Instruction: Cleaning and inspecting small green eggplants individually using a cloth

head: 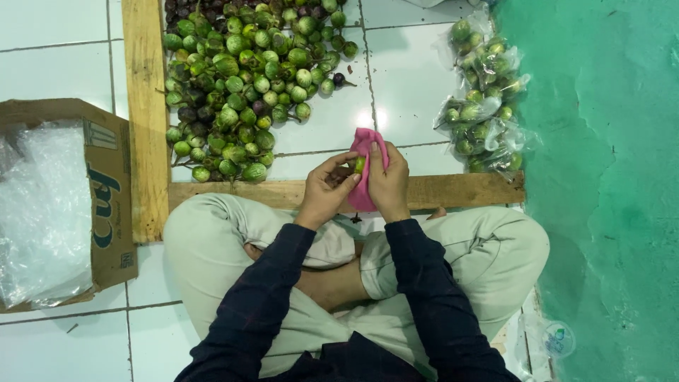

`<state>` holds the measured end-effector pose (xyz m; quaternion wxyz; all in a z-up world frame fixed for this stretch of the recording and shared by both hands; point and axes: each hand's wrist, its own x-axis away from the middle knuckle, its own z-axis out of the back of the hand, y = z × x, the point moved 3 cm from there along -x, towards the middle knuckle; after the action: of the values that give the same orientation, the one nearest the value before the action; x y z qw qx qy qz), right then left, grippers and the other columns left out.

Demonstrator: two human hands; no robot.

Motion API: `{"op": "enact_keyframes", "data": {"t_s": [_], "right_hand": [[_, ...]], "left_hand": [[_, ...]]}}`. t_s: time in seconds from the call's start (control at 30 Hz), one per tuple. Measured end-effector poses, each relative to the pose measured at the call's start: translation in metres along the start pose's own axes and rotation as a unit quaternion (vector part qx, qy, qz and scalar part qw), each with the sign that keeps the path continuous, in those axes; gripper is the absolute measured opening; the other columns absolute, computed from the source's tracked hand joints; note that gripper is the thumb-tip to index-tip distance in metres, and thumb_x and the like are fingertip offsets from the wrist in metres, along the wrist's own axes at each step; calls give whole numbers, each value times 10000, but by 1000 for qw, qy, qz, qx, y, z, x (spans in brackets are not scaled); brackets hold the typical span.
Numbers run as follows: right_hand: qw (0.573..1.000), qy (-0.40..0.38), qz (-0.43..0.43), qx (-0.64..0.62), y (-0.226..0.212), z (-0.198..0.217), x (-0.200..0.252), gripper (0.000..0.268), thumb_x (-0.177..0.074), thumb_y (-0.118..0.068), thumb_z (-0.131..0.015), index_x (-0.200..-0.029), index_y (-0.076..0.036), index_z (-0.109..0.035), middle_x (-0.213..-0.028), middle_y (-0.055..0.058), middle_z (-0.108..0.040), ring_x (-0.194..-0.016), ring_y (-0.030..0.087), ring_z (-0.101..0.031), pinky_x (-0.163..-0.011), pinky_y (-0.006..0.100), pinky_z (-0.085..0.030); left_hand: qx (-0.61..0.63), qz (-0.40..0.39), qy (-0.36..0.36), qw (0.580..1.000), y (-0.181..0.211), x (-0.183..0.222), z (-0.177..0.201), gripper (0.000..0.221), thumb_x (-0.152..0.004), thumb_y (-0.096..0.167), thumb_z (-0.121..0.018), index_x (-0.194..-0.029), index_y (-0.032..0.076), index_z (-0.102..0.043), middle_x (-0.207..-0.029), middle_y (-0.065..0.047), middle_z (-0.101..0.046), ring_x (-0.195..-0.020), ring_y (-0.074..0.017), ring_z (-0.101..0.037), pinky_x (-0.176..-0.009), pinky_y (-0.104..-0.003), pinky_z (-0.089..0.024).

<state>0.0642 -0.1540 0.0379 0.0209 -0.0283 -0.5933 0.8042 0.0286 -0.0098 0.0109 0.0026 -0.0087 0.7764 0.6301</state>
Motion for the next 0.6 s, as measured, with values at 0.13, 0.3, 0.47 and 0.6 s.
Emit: {"op": "enact_keyframes", "data": {"t_s": [0.13,0.3,0.47,0.6], "right_hand": [[999,-44,-24,-7,-37,-8,10,418,-1124,-354,-402,-1176,-46,-679,-783,154,-665,-765,276,-661,-732,460,-539],[997,-65,42,28,-54,-11,15,349,-1060,-307,-568,-1213,-10,-667,-988,255,-673,-1000,459,-675,-869,552,-518],[999,-29,20,-4,-25,0,3,328,-1102,-278,-480,-1114,-37,-702,-838,163,-695,-835,284,-676,-753,448,-545],[996,-70,28,-38,-73,-10,15,490,-1131,-339,-311,-1317,21,-586,-890,183,-643,-809,317,-631,-883,549,-540]], "left_hand": [[-20,-11,10,1000,4,-3,3,400,-931,3,-704,-1325,61,-674,-1192,-116,-706,-996,-151,-670,-853,-361,-601],[-60,-35,19,997,10,1,3,336,-948,89,-762,-1279,91,-708,-1145,-114,-718,-1026,-185,-694,-861,-368,-584],[23,-8,25,999,2,-3,-1,345,-933,45,-761,-1271,46,-690,-1133,-121,-726,-1016,-169,-687,-873,-347,-592],[81,14,70,994,-15,-10,11,323,-977,85,-724,-1283,33,-635,-1111,-80,-721,-998,-123,-681,-841,-285,-578]]}}
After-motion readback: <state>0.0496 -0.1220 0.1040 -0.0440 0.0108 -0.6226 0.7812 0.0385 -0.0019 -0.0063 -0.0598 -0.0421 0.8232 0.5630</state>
